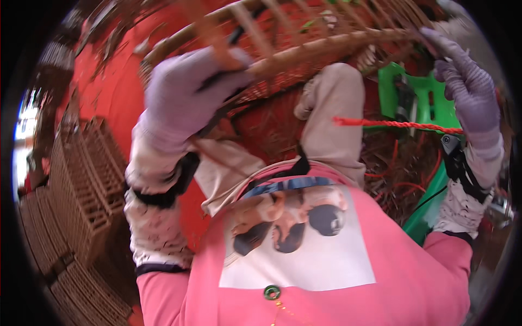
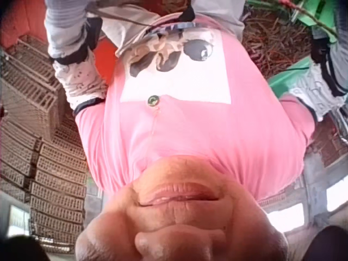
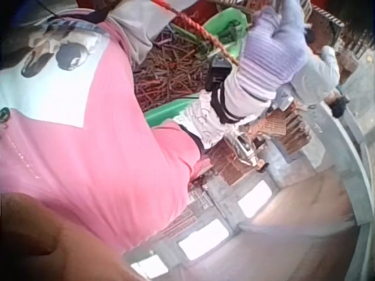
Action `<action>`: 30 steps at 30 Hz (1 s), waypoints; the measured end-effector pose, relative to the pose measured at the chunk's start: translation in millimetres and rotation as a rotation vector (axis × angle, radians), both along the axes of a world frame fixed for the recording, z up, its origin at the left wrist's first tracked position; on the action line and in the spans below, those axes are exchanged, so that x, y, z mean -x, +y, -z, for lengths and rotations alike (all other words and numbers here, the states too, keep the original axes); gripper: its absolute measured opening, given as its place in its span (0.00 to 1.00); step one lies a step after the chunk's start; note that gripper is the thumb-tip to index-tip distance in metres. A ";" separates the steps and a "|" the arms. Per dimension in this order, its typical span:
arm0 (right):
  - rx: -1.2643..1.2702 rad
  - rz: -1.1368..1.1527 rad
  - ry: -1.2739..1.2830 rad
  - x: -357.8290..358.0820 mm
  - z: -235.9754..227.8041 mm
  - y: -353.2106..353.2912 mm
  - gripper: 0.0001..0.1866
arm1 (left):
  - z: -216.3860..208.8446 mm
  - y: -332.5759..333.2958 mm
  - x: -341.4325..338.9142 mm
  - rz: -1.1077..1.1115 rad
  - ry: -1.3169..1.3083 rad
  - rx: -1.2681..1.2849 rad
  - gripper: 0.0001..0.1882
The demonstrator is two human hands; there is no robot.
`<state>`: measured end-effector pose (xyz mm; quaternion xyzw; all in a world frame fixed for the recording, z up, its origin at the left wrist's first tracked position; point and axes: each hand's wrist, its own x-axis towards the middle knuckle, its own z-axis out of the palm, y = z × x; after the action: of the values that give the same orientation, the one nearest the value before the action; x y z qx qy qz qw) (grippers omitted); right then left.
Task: Using a pneumatic nailer and manual weaving to assemble large wicker or bamboo structures for furniture manufacturing.
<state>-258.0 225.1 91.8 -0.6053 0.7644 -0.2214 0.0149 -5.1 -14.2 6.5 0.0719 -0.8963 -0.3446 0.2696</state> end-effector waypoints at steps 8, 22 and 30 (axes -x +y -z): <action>-0.665 1.390 0.306 226.2 96.4 429.6 0.21 | 24.7 -13.5 -19.5 -0.201 -0.087 -0.098 0.10; -0.331 1.071 -0.317 187.0 289.5 141.3 0.15 | -12.4 -0.6 -35.0 -0.195 -0.228 -0.045 0.08; -0.344 1.162 -0.216 259.9 333.1 93.9 0.47 | -19.9 16.5 -19.7 -0.333 -0.297 0.019 0.04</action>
<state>-517.9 319.0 -241.3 -0.0526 0.9883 -0.1269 0.0667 14.6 2.3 26.5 0.2661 -0.9051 -0.2726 0.1886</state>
